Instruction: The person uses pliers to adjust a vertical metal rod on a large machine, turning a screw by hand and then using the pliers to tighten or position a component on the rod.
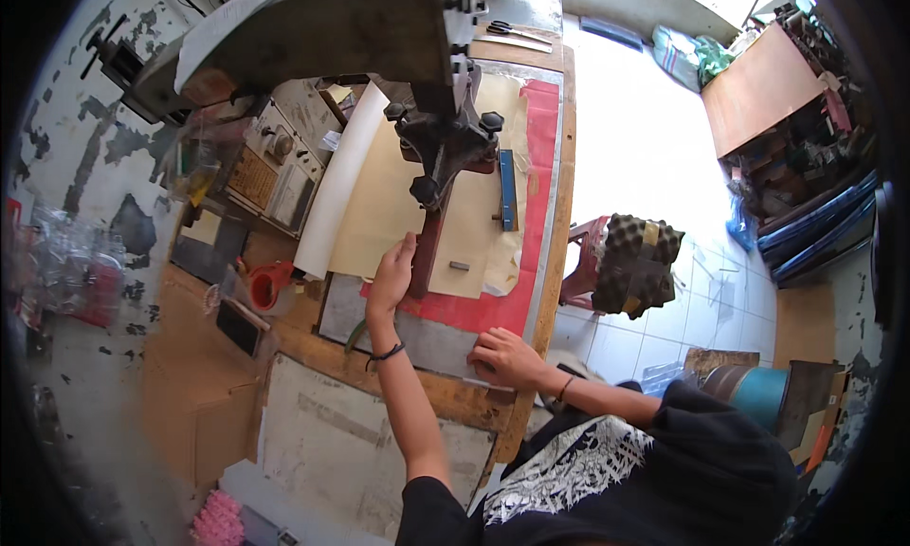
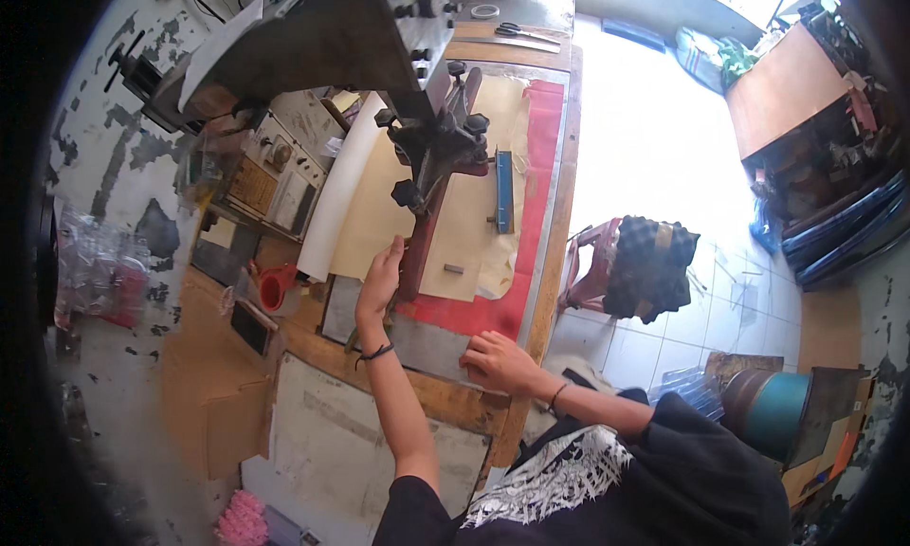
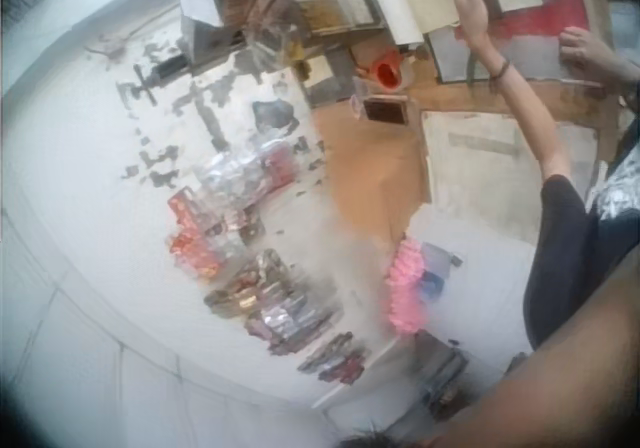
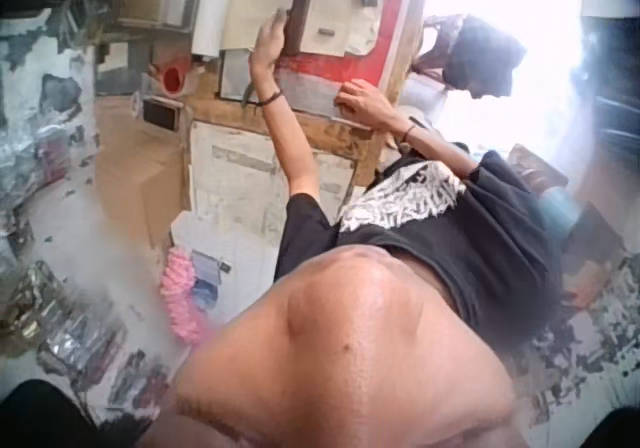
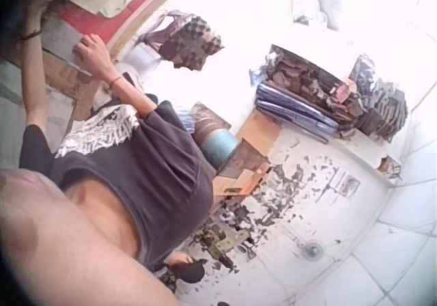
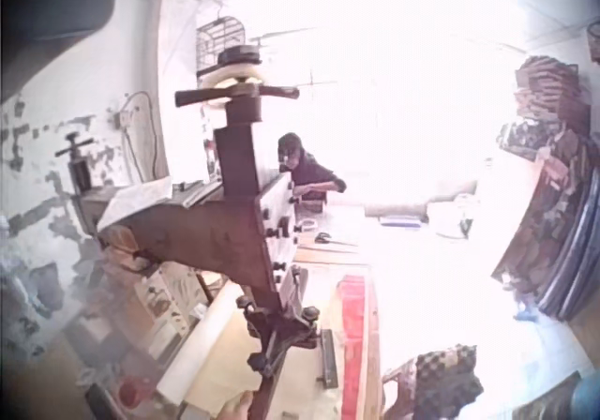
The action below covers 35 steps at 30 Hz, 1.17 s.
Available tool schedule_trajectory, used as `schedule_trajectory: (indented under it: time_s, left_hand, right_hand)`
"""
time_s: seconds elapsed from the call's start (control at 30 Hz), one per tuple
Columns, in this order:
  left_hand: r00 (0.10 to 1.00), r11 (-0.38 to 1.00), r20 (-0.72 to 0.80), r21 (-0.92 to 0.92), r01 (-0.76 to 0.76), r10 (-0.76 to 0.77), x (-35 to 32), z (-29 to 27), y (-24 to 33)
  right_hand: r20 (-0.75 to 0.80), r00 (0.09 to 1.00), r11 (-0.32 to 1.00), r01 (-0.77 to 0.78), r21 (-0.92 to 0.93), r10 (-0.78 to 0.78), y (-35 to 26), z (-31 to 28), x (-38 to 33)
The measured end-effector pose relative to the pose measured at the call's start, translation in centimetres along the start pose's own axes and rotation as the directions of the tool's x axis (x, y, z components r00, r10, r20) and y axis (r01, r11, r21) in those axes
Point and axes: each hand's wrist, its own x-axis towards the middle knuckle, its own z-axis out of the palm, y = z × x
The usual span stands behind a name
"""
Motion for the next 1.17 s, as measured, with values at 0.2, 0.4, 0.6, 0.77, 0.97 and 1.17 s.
schedule_trajectory:
  time_s: [0.2,0.4,0.6,0.77,0.97,1.17]
  left_hand:
    - [0.991,0.95,-0.097,0.29,0.116,-0.092,-0.4,4.8,5.2]
    - [0.93,0.767,-0.367,0.59,0.253,-0.024,-3.5,4.8,5.7]
    - [0.854,0.601,-0.514,0.658,0.453,-0.081,-2.5,7.3,6.5]
    - [0.821,0.546,-0.57,0.676,0.496,-0.04,-1.3,8.7,6.4]
    - [0.758,0.565,-0.652,0.628,0.535,0.007,-1.2,9.4,6.0]
    - [0.712,0.552,-0.702,0.599,0.58,0.013,-1.5,9.8,4.0]
  right_hand:
    - [-0.001,0.999,0.974,-0.047,0.221,0.048,2.9,-1.9,-1.5]
    - [0.003,0.999,0.806,0.034,0.59,-0.044,5.2,-11.5,2.5]
    - [-0.285,0.959,0.993,0.023,0.113,0.01,22.9,-21.9,10.2]
    - [-0.295,0.953,0.986,-0.112,-0.125,0.07,32.9,-27.8,19.4]
    - [-0.058,0.998,0.985,0.012,-0.172,-0.022,39.1,-25.9,20.7]
    - [-0.039,0.999,0.989,-0.031,-0.145,0.025,39.7,-24.2,20.2]
